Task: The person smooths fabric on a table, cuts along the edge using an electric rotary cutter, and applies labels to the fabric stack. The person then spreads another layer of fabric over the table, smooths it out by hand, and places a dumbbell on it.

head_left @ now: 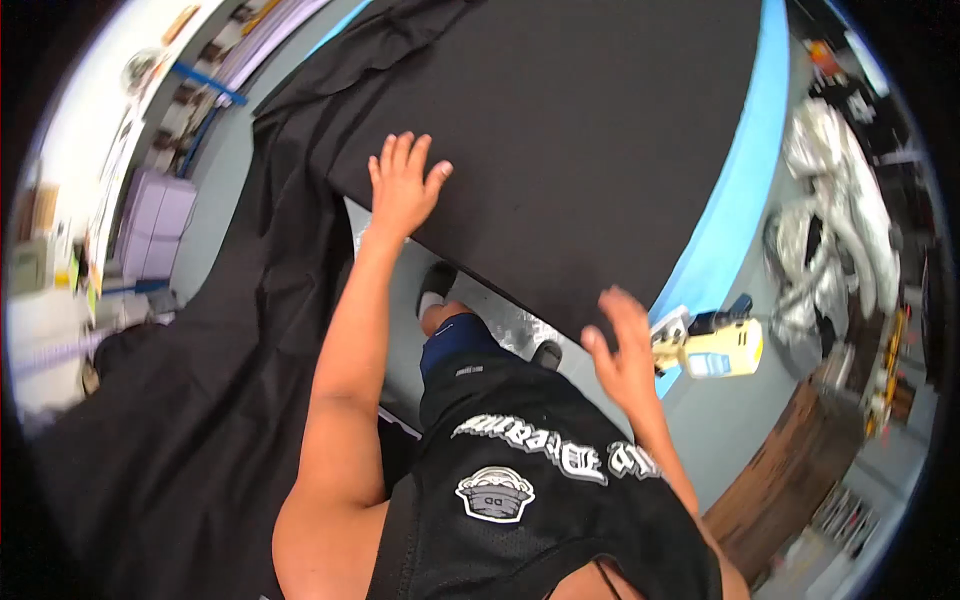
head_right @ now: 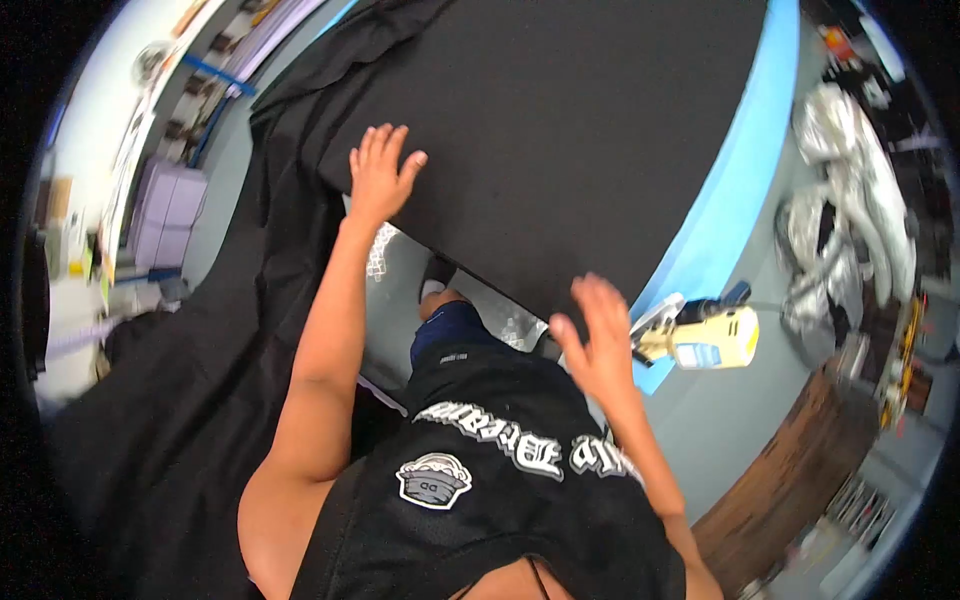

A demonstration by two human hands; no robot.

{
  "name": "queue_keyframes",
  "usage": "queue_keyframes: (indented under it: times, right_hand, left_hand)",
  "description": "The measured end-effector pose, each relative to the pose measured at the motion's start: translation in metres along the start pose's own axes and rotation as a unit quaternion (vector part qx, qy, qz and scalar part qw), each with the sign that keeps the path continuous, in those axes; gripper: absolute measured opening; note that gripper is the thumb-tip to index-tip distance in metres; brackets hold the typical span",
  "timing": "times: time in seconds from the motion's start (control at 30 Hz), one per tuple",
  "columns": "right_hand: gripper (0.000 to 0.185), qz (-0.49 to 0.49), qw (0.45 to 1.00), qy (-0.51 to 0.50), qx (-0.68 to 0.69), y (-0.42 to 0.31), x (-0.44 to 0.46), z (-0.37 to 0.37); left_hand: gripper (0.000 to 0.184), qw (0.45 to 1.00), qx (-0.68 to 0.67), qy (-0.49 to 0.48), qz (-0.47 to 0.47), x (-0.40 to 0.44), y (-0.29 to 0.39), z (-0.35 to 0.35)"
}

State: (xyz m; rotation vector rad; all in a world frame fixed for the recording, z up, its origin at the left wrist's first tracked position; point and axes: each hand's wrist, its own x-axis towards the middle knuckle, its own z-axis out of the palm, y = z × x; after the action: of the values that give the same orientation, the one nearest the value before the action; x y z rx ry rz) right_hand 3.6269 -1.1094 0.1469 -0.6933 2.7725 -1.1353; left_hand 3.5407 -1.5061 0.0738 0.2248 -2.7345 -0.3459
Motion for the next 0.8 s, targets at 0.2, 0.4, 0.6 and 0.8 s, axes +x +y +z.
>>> queue_keyframes:
  times: [0.2, 0.4, 0.6, 0.8]
  right_hand:
    - [0.071, 0.247, 0.910, 0.071, -0.324, 0.069, 0.025, 0.116]
    - [0.070, 0.278, 0.906, 0.059, -0.314, 0.059, 0.030, 0.112]
    - [0.072, 0.374, 0.861, 0.132, -0.317, 0.043, 0.039, 0.132]
    - [0.072, 0.385, 0.851, 0.162, -0.317, 0.048, 0.030, 0.146]
  left_hand:
    - [0.070, 0.986, 0.074, -0.137, 0.063, 0.035, -0.081, 0.049]
    - [0.071, 0.971, 0.024, -0.223, 0.080, 0.054, -0.092, 0.022]
    - [0.067, 0.973, -0.014, -0.156, 0.169, 0.075, -0.165, 0.010]
    - [0.071, 0.960, 0.068, -0.184, 0.199, 0.063, -0.181, 0.025]
